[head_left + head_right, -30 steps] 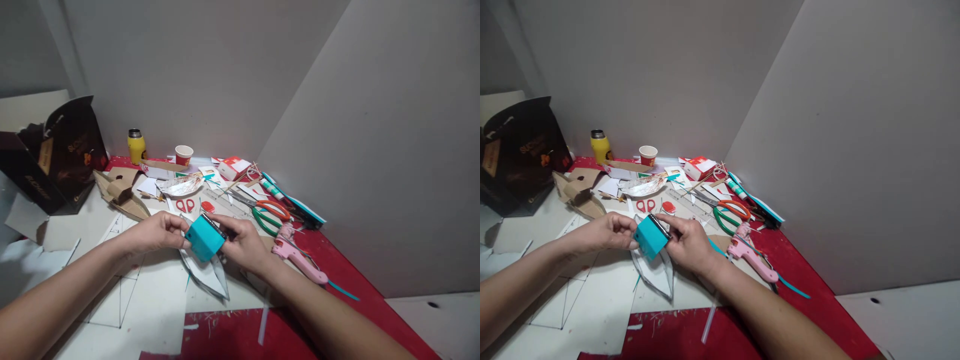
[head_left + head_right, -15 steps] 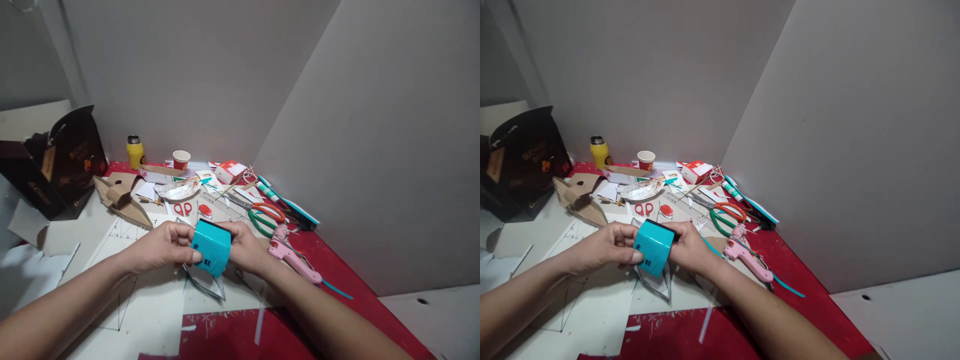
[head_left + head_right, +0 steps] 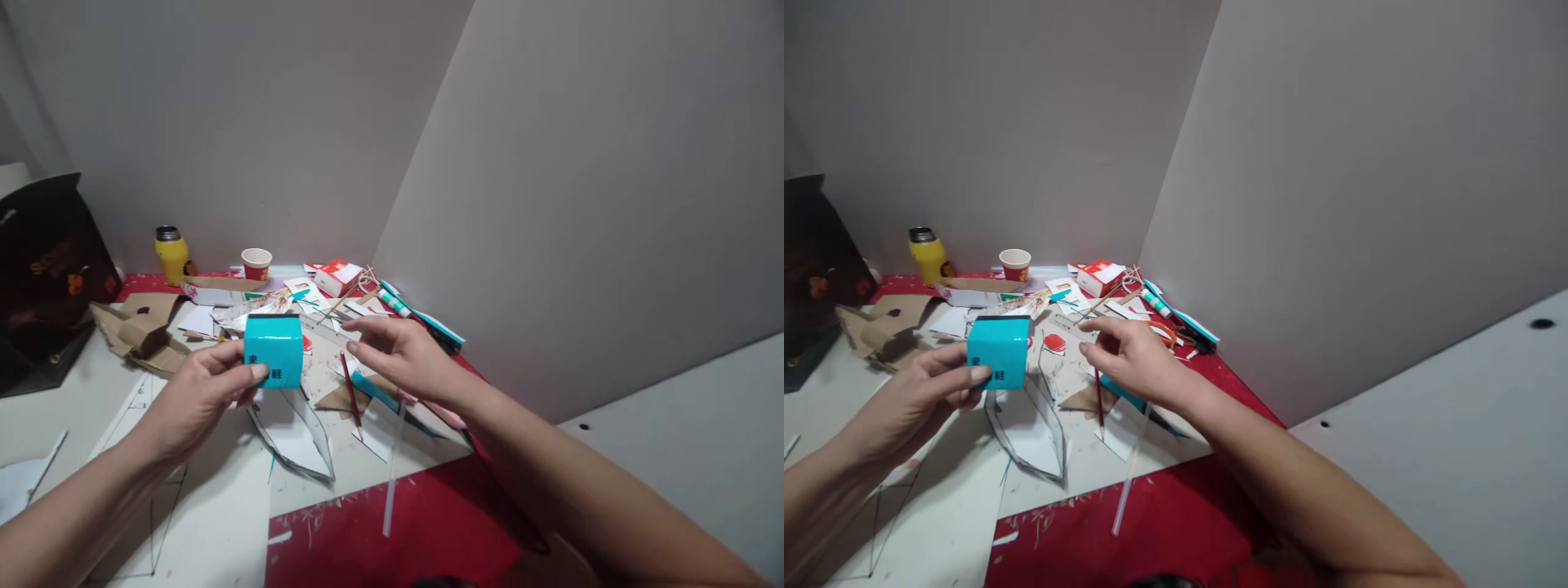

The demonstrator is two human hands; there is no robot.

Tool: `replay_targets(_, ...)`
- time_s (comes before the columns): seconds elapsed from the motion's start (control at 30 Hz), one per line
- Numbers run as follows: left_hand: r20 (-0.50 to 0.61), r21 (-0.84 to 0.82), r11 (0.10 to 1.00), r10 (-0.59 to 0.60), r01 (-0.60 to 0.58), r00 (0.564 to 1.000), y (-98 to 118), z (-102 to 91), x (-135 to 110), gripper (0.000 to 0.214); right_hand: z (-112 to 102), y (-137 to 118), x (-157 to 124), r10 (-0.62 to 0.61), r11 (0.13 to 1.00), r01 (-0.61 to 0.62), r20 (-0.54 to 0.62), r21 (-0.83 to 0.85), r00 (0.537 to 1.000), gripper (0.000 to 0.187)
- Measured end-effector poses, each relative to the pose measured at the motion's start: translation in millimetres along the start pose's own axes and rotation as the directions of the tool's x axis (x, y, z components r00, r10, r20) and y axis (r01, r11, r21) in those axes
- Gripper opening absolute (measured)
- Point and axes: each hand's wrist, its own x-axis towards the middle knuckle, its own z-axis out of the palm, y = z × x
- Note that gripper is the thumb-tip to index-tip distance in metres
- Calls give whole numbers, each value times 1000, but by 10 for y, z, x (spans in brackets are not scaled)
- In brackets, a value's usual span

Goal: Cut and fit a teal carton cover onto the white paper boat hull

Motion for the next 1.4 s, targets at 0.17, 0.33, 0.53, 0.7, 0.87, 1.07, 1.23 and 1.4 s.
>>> replay_targets(0.17, -27, -44, 999, 16, -17, 1000, -25, 4, -2, 7, 211, 249, -99, 129, 950, -89, 119, -300, 984, 23)
replay_targets(0.33, -8, -12, 999, 42, -42, 999, 2, 88, -84, 4, 532, 422, -82, 209, 940, -169, 107, -296, 972, 21)
replay_targets(0.53, 32, 43, 999, 9, -11, 999, 54, 187, -165, 9, 558, 541, 26, 262, 964, -266, 128, 14, 956, 16)
replay_targets(0.7, 31, 2, 1000, -7, 7, 999, 72, 234, -168, 10, 238, 467, -61, 270, 858, -284, 95, 427, 958, 16)
replay_targets(0.87, 33, -10, 1000, -29, 30, 999, 92, 291, -207, 15, -102, 65, -338, 120, 529, 43, -125, 847, 985, 12)
replay_targets(1.07, 78, -22, 998, -59, 61, 995, 178, 394, -278, 33, -100, -370, -496, -253, 498, 385, -295, 777, 921, 20)
replay_targets(1.23, 59, -28, 997, -68, 70, 996, 185, 429, -293, 38, 99, -377, -479, -209, 592, 451, -413, 668, 887, 12)
replay_targets(1.4, 14, -49, 997, -56, 56, 998, 175, 430, -272, 28, 181, -433, -475, -345, 730, 467, -322, 499, 882, 27)
